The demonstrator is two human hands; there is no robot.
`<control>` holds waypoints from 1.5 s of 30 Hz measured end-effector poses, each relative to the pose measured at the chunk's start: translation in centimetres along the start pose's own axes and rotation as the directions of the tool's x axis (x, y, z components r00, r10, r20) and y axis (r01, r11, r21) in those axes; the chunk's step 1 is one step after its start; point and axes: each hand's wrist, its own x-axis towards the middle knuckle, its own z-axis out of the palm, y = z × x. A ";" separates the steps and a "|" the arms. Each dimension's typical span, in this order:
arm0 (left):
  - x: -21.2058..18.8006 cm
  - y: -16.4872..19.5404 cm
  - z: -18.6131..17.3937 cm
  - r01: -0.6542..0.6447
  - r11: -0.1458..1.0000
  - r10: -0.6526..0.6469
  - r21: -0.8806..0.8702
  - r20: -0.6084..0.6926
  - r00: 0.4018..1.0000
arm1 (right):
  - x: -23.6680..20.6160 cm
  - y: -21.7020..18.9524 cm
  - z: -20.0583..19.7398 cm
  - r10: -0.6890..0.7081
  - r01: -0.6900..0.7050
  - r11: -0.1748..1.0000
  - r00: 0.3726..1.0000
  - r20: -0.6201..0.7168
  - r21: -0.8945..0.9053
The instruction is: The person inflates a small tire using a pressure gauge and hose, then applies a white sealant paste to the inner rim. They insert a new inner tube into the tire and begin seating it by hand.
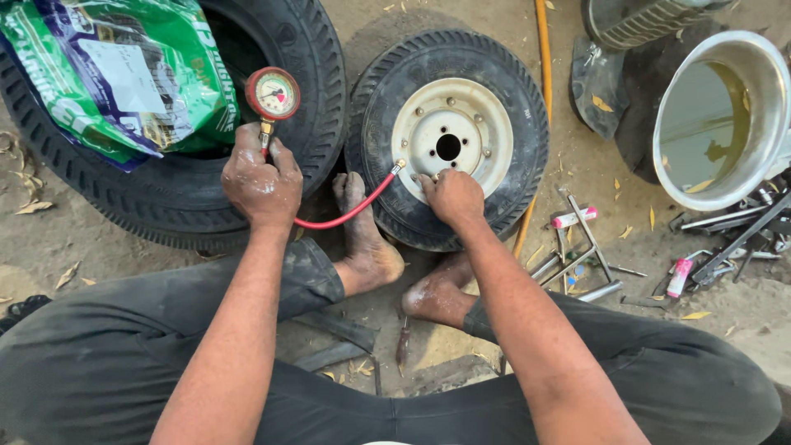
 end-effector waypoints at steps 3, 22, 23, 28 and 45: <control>0.0 0.1 0.0 -0.010 1.000 0.010 0.011 0.001 1.000 | 0.1 0.1 -0.2 0.006 -0.005 1.000 1.000 0.016 -0.006; -0.4 0.2 0.5 -0.015 0.999 0.014 0.036 0.019 1.000 | 0.0 0.3 -0.8 0.018 -0.019 1.000 1.000 0.024 0.014; -0.4 0.2 0.5 -0.013 0.999 0.012 0.033 0.023 1.000 | 0.0 0.3 -0.8 0.022 -0.022 1.000 0.999 0.026 0.021; -0.5 0.4 0.6 -0.013 0.999 0.013 0.030 0.022 1.000 | 0.0 0.5 -0.8 0.022 -0.023 1.000 0.999 0.043 0.008; -0.6 0.5 0.7 -0.034 0.998 0.033 0.047 0.026 0.999 | 0.1 0.4 -0.9 0.031 -0.031 1.000 0.999 0.033 0.003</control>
